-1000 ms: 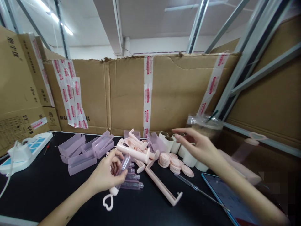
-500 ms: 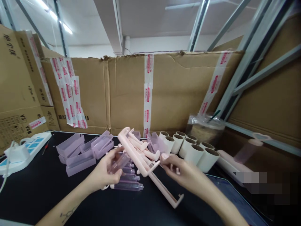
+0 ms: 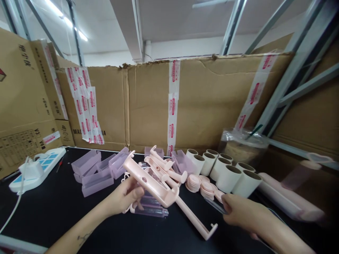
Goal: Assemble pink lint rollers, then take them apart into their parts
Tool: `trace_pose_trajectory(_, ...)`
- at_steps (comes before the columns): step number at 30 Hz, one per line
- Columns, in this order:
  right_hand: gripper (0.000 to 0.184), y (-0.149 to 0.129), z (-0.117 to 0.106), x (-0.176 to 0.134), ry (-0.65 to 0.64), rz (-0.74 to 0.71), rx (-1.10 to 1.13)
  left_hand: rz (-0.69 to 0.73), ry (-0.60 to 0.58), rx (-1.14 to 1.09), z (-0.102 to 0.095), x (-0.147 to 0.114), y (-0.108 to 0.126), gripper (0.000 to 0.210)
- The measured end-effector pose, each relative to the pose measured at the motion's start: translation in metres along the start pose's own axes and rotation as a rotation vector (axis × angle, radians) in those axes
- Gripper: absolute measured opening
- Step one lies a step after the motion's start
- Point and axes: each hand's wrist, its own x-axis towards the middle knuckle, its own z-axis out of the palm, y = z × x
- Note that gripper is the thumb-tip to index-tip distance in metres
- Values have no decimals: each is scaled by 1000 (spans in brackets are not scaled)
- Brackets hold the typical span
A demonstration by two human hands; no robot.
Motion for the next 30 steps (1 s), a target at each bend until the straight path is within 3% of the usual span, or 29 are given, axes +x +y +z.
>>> trace_pose_trajectory(3, 9, -25, -35, -17, -203, -89, 114, -7, -6, 84, -2, 0, 1, 45)
trace_pose_trajectory(5, 7, -46, -57, -30, -103, -251, 271, -7, -49, 124, -1, -2, 1, 41)
trace_pose_trajectory(7, 11, -66, -68, -42, -45, -380, 577, -21, -111, 133, 0, -6, 1, 38)
trace_pose_trajectory(11, 26, -96, -54, -53, -147, -455, 1186, 31, -200, 186, 2, -14, 4, 40)
trace_pose_trajectory(15, 24, -107, -27, -51, -192, -392, 1506, 94, -213, 284, 3, -16, 9, 48)
trace_pose_trajectory(22, 10, -111, -5, -51, -155, -406, 1517, 34, -246, 447, 10, -12, 6, 39)
trace_pose_trajectory(30, 9, -109, 8, -55, -151, -468, 1404, 27, -307, 377, 12, -9, 8, 35)
